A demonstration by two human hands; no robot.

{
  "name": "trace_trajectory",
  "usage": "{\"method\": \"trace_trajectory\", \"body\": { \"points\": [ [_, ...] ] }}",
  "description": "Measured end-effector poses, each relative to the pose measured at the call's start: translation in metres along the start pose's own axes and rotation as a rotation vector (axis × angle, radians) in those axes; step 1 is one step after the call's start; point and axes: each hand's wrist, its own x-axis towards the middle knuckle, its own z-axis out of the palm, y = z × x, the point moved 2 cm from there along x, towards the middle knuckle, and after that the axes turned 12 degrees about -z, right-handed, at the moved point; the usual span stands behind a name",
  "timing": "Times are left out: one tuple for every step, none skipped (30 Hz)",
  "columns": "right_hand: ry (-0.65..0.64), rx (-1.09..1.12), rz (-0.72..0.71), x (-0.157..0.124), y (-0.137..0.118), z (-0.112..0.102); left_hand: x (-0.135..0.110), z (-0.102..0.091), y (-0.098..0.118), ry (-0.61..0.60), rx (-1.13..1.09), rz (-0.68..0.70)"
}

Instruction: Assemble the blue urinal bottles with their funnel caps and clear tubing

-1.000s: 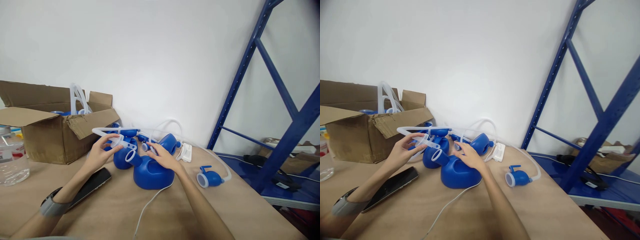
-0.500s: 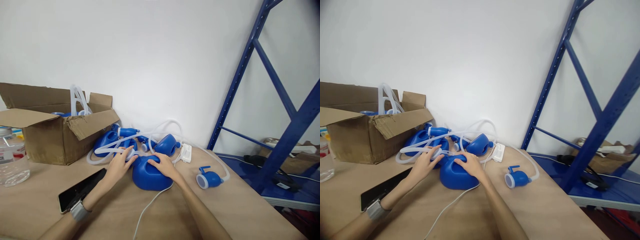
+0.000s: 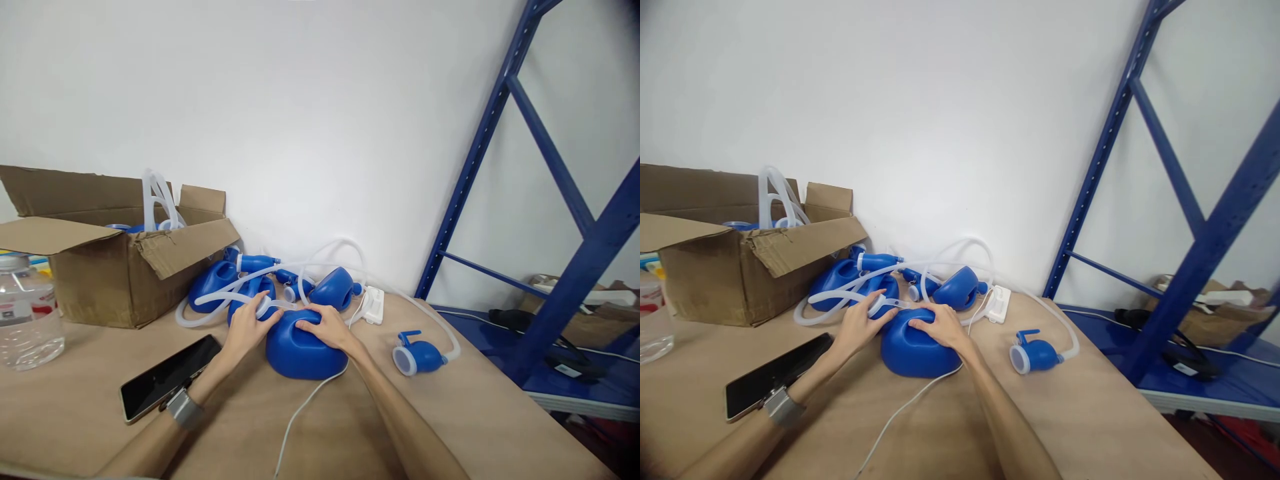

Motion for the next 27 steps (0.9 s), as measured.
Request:
{"method": "trace_trajectory", "body": {
  "points": [
    [0.002,-0.001,0.001,0.0,0.0,0.0,-0.001,0.001,0.0,-0.007,-0.018,-0.003],
    [0.005,-0.001,0.001,0.0,0.001,0.0,-0.001,0.002,0.0,-0.012,-0.036,-0.006],
    [0.009,0.0,0.0,0.001,0.001,0.0,-0.002,0.003,0.0,-0.016,-0.053,-0.006],
    [0.011,0.002,0.0,0.001,0.0,0.0,-0.002,0.004,-0.001,-0.021,-0.069,-0.003],
    [0.01,0.004,0.002,0.001,-0.001,0.0,-0.001,0.004,-0.001,-0.027,-0.083,0.004],
    [0.005,0.005,0.006,0.002,-0.001,-0.001,0.0,0.005,-0.001,-0.034,-0.096,0.013],
    [-0.003,0.005,0.01,0.002,-0.002,-0.001,0.001,0.005,-0.002,-0.043,-0.108,0.024],
    [-0.013,0.005,0.014,0.002,-0.003,-0.001,0.003,0.004,-0.002,-0.056,-0.121,0.037],
    [-0.021,0.004,0.016,0.002,-0.003,-0.002,0.004,0.004,-0.003,-0.074,-0.137,0.05],
    [-0.026,0.003,0.018,0.002,-0.004,-0.002,0.006,0.003,-0.004,-0.102,-0.156,0.062],
    [-0.027,0.001,0.02,0.002,-0.004,-0.002,0.008,0.003,-0.004,-0.136,-0.176,0.07],
    [-0.023,-0.002,0.024,0.002,-0.003,-0.003,0.009,0.002,-0.005,-0.166,-0.194,0.078],
    [-0.02,-0.007,0.028,0.002,-0.002,-0.003,0.009,0.002,-0.005,-0.192,-0.209,0.09],
    [-0.018,-0.009,0.03,0.002,-0.002,-0.004,0.009,0.002,-0.005,-0.207,-0.22,0.103],
    [-0.015,-0.009,0.028,0.001,-0.001,-0.004,0.009,0.002,-0.004,-0.214,-0.227,0.117],
    [-0.012,-0.006,0.026,0.001,0.0,-0.005,0.008,0.002,-0.004,-0.216,-0.232,0.132],
    [-0.008,-0.004,0.024,0.0,0.001,-0.005,0.007,0.003,-0.003,-0.216,-0.237,0.146],
    [-0.003,-0.002,0.024,0.0,0.001,-0.006,0.006,0.004,-0.002,-0.219,-0.242,0.157],
    [0.003,-0.002,0.027,0.0,0.002,-0.006,0.006,0.005,-0.001,-0.216,-0.247,0.162],
    [0.008,-0.004,0.033,-0.001,0.002,-0.006,0.006,0.006,-0.001,-0.208,-0.252,0.163],
    [0.011,-0.008,0.036,-0.001,0.002,-0.006,0.006,0.007,0.0,-0.195,-0.254,0.164],
    [0.013,-0.014,0.039,-0.002,0.002,-0.006,0.006,0.008,0.0,-0.177,-0.253,0.163],
    [0.013,-0.024,0.04,-0.002,0.002,-0.006,0.005,0.009,0.0,-0.162,-0.242,0.161],
    [0.012,-0.036,0.042,-0.003,0.002,-0.006,0.005,0.008,0.001,-0.151,-0.209,0.154],
    [0.009,-0.053,0.047,-0.003,0.002,-0.006,0.003,0.007,0.001,-0.141,-0.147,0.141],
    [0.007,-0.07,0.054,-0.003,0.002,-0.005,0.001,0.004,0.001,-0.125,-0.052,0.118],
    [0.003,-0.084,0.067,-0.002,0.002,-0.005,-0.001,0.0,0.002,-0.1,0.07,0.09]
  ]
}}
